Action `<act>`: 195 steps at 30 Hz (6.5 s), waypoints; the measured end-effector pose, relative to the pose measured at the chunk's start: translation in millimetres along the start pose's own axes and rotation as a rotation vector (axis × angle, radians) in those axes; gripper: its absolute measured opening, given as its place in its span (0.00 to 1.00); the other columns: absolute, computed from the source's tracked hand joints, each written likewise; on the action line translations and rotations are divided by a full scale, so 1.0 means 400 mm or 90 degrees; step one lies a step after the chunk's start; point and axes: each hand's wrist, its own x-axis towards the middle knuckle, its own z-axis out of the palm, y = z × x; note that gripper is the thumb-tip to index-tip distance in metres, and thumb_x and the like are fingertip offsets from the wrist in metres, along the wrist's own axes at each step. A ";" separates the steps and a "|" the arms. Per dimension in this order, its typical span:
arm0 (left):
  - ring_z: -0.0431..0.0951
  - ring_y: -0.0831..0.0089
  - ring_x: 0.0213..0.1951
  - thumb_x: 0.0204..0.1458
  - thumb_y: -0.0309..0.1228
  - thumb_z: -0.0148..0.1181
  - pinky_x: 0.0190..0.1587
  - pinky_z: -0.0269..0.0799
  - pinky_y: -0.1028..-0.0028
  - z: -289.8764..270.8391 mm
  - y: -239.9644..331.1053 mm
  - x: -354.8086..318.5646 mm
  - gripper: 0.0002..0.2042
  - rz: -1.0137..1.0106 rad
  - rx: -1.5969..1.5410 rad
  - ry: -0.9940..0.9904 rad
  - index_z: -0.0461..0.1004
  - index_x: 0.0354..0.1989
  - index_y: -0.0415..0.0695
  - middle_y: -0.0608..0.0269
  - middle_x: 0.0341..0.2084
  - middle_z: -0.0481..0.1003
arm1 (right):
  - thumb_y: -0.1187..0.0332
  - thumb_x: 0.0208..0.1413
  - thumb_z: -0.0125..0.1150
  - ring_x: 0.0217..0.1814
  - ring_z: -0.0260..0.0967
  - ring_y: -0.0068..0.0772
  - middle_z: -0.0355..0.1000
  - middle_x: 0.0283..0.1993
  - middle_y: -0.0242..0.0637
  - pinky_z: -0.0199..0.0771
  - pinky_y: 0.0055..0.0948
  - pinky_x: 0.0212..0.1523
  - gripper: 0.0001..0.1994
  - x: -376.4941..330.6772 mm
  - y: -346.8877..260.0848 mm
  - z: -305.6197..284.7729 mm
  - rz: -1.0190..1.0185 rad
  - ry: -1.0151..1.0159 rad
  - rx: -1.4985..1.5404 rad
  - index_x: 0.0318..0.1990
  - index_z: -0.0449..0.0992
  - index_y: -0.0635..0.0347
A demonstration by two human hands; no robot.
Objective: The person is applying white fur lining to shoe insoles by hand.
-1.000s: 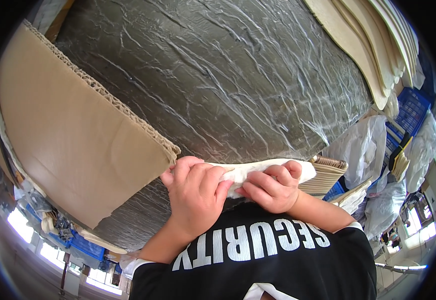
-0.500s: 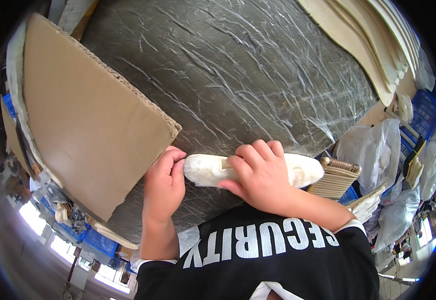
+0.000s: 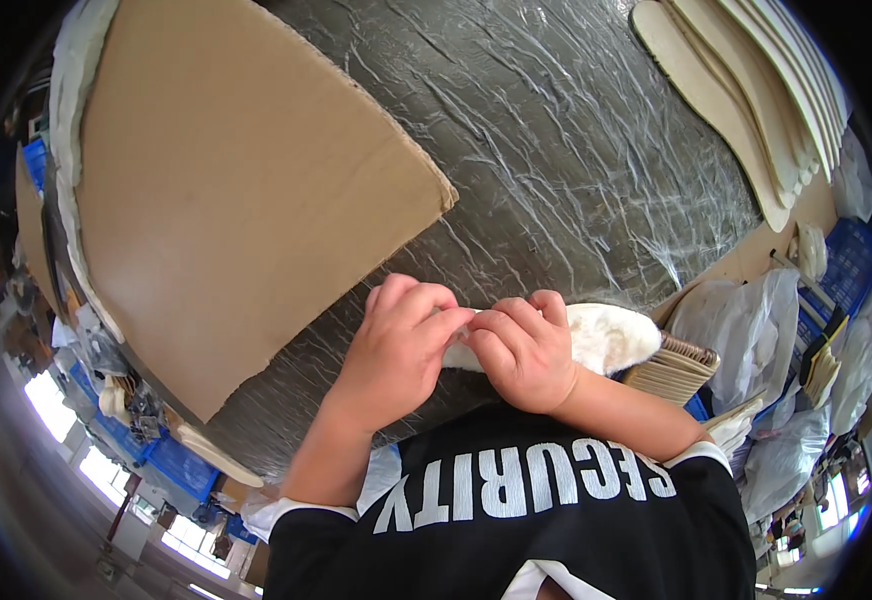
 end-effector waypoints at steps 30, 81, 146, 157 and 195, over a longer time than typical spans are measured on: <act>0.73 0.66 0.39 0.40 0.28 0.60 0.51 0.64 0.63 0.048 0.112 -0.050 0.07 0.300 0.309 0.058 0.74 0.30 0.46 0.67 0.32 0.74 | 0.73 0.44 0.56 0.34 0.75 0.54 0.76 0.30 0.52 0.75 0.43 0.38 0.11 0.094 0.105 -0.118 0.249 -0.373 0.230 0.36 0.81 0.62; 0.78 0.50 0.35 0.47 0.28 0.66 0.37 0.74 0.62 0.025 0.155 -0.150 0.13 -0.185 0.056 0.130 0.72 0.39 0.37 0.47 0.31 0.76 | 0.60 0.55 0.59 0.36 0.77 0.43 0.77 0.34 0.35 0.75 0.41 0.38 0.09 0.129 0.051 -0.037 -0.081 -0.442 -0.050 0.41 0.81 0.46; 0.76 0.67 0.39 0.41 0.28 0.55 0.61 0.62 0.55 0.026 0.138 -0.081 0.05 0.344 0.273 -0.204 0.73 0.24 0.41 0.59 0.30 0.75 | 0.66 0.45 0.60 0.27 0.74 0.55 0.74 0.22 0.52 0.76 0.46 0.33 0.09 -0.028 0.009 -0.061 0.282 -0.345 0.182 0.20 0.76 0.62; 0.71 0.73 0.22 0.43 0.27 0.57 0.53 0.66 0.55 -0.016 0.151 -0.086 0.03 0.243 0.305 -0.158 0.68 0.24 0.46 0.67 0.24 0.67 | 0.64 0.62 0.55 0.38 0.74 0.56 0.76 0.34 0.53 0.73 0.43 0.41 0.13 -0.085 -0.009 -0.131 0.372 -0.412 0.568 0.46 0.77 0.63; 0.74 0.66 0.37 0.40 0.24 0.64 0.54 0.58 0.52 -0.002 0.199 -0.135 0.08 0.178 0.130 -0.036 0.71 0.27 0.46 0.68 0.34 0.75 | 0.47 0.45 0.71 0.34 0.75 0.53 0.76 0.32 0.45 0.74 0.42 0.34 0.29 -0.174 -0.008 -0.262 0.230 -0.398 0.488 0.45 0.69 0.60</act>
